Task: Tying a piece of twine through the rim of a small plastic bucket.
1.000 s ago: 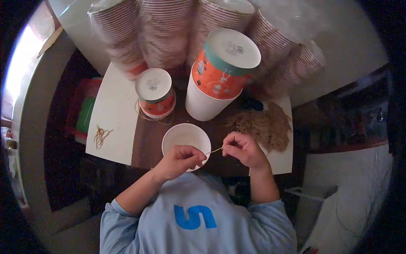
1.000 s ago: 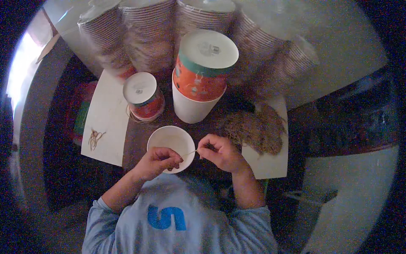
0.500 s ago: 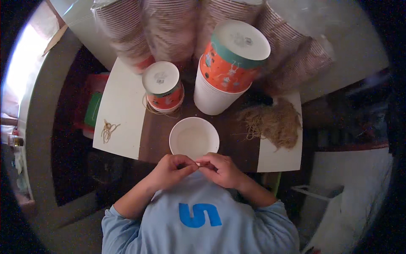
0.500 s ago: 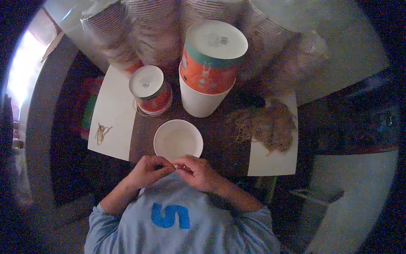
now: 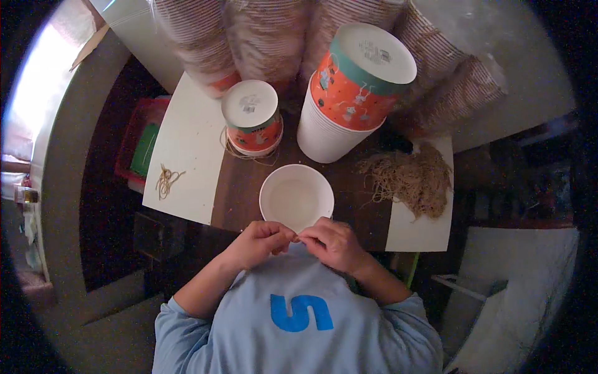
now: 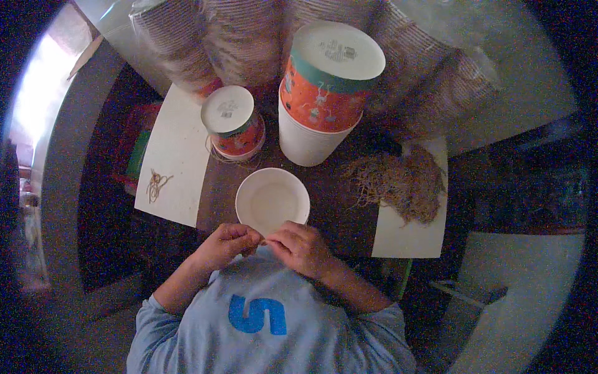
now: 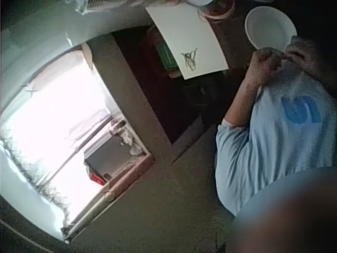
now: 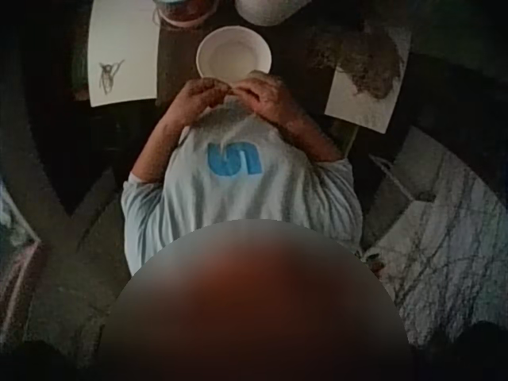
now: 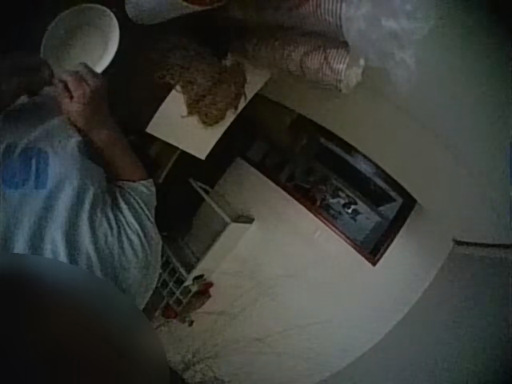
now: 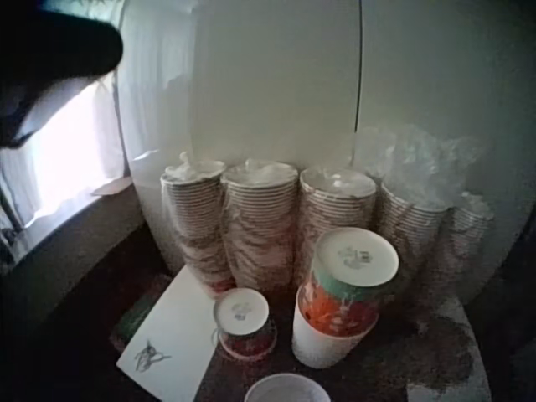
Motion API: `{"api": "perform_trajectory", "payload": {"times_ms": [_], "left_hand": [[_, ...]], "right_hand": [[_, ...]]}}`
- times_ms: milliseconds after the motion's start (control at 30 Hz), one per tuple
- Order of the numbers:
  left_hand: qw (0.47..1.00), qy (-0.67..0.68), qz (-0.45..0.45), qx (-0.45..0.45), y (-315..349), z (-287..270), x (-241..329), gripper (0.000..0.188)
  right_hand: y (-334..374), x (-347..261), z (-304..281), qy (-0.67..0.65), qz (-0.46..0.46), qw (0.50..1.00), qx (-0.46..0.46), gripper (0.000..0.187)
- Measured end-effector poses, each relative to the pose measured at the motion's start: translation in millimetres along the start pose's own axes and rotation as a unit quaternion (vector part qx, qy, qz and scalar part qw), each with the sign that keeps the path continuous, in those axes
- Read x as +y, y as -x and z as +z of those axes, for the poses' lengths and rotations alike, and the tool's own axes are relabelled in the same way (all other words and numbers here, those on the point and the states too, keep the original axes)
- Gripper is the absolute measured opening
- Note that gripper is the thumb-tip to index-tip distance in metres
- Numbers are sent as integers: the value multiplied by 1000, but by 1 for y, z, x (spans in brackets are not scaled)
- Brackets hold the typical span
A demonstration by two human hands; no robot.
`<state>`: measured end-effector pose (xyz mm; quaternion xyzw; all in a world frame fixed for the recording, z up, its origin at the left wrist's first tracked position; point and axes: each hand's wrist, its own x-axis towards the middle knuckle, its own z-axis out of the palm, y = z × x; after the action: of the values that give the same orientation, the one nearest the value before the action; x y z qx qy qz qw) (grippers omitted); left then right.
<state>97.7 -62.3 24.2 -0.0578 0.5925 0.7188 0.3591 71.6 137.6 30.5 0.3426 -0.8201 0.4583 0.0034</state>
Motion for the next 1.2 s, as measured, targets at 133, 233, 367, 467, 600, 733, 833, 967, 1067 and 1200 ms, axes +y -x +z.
{"api": "perform_trajectory", "payload": {"times_ms": [133,233,367,467,600,733,833,967,1067,1200], "left_hand": [[1000,19,-22,-3,-2,0,-5,25],[999,23,-32,-13,-4,2,-7,23],[999,41,-11,-8,-3,4,-5,16],[1000,-7,10,11,-3,4,-6,12],[991,-84,64,84,5,12,-7,10],[948,-243,164,121,14,18,-4,13],[839,-410,334,129,14,16,-10,16],[745,-495,435,106,17,10,-7,16],[745,-492,424,155,13,1,-6,18],[815,-435,229,307,1,-15,-16,23]], "right_hand": [[2,2,-2,23,-4,1000,-12,12],[3,2,-3,41,-12,999,-18,12],[2,2,-5,56,-23,998,-29,12],[3,4,-4,59,-30,997,-35,13],[7,4,-3,66,-31,995,-64,15],[9,1,-2,57,-29,994,-84,14],[10,-1,1,-1,54,990,-130,11],[13,11,14,-244,238,925,-166,12],[-3,16,10,-247,277,912,-173,13],[-44,52,5,47,65,997,6,11]]}}
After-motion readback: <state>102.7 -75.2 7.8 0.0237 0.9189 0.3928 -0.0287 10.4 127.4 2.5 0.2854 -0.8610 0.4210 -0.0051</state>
